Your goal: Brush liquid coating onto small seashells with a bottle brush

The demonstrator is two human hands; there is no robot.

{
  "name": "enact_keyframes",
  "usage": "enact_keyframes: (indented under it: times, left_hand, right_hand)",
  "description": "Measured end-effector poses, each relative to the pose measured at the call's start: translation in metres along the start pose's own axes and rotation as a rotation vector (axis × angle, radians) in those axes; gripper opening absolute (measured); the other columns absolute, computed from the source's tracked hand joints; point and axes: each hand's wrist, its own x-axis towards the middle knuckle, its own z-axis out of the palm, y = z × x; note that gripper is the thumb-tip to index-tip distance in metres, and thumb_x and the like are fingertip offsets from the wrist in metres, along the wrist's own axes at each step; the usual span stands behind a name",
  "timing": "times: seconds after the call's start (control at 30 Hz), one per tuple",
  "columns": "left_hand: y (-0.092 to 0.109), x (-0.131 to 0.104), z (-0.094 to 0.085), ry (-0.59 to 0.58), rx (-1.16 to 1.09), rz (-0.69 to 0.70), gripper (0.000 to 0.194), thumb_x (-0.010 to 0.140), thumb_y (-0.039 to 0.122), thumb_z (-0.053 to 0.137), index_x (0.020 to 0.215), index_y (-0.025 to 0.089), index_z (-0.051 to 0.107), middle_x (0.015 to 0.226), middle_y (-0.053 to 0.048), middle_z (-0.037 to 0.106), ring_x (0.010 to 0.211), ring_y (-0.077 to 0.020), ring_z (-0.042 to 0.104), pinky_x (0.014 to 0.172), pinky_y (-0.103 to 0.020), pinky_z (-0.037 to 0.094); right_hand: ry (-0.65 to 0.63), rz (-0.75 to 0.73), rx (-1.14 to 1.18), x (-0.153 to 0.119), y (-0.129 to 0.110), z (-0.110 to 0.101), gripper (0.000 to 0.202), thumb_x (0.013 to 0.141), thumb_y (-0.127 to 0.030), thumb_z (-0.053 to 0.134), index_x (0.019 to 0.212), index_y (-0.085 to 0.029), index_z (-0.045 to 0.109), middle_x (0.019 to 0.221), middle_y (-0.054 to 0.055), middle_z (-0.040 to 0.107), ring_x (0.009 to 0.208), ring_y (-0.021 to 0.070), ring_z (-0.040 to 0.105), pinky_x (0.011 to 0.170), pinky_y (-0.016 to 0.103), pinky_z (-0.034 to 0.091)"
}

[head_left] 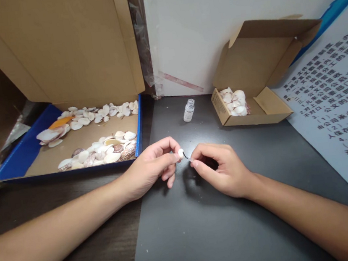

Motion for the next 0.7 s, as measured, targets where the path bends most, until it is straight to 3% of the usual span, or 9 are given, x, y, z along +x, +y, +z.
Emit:
enact_keyframes:
  times: [0.17,0.3,0.7]
  left_hand:
    - [-0.0004,-0.0006,0.0004,0.011,-0.002,0.002,0.013,0.083,0.022,0.064,0.082,0.018,0.052,0.056,0.009,0.043,0.044,-0.0048,0.037,0.042,-0.019,0.049]
    - [-0.0009,-0.0005,0.0001,-0.003,0.008,0.003,0.012,0.084,0.021,0.063,0.083,0.018,0.052,0.055,0.01,0.043,0.044,-0.005,0.037,0.043,-0.019,0.049]
    - [-0.0003,-0.0011,0.0017,0.015,-0.006,-0.002,0.013,0.083,0.023,0.065,0.082,0.019,0.052,0.056,0.009,0.042,0.044,-0.0055,0.037,0.043,-0.019,0.049]
  right_hand:
    - [0.029,0.026,-0.012,-0.0002,0.0004,0.0001,0.017,0.087,-0.014,0.053,0.071,-0.019,0.055,0.06,-0.003,0.055,0.054,0.0096,0.047,0.054,0.022,0.037]
    - [-0.01,-0.04,0.008,-0.0008,0.0012,0.0004,0.015,0.085,-0.013,0.054,0.072,-0.019,0.055,0.062,-0.002,0.056,0.055,0.0098,0.047,0.055,0.022,0.038]
    - [0.013,0.016,-0.012,-0.0009,0.0017,0.0008,0.016,0.087,-0.015,0.053,0.072,-0.019,0.055,0.062,-0.003,0.056,0.055,0.0101,0.047,0.055,0.022,0.038]
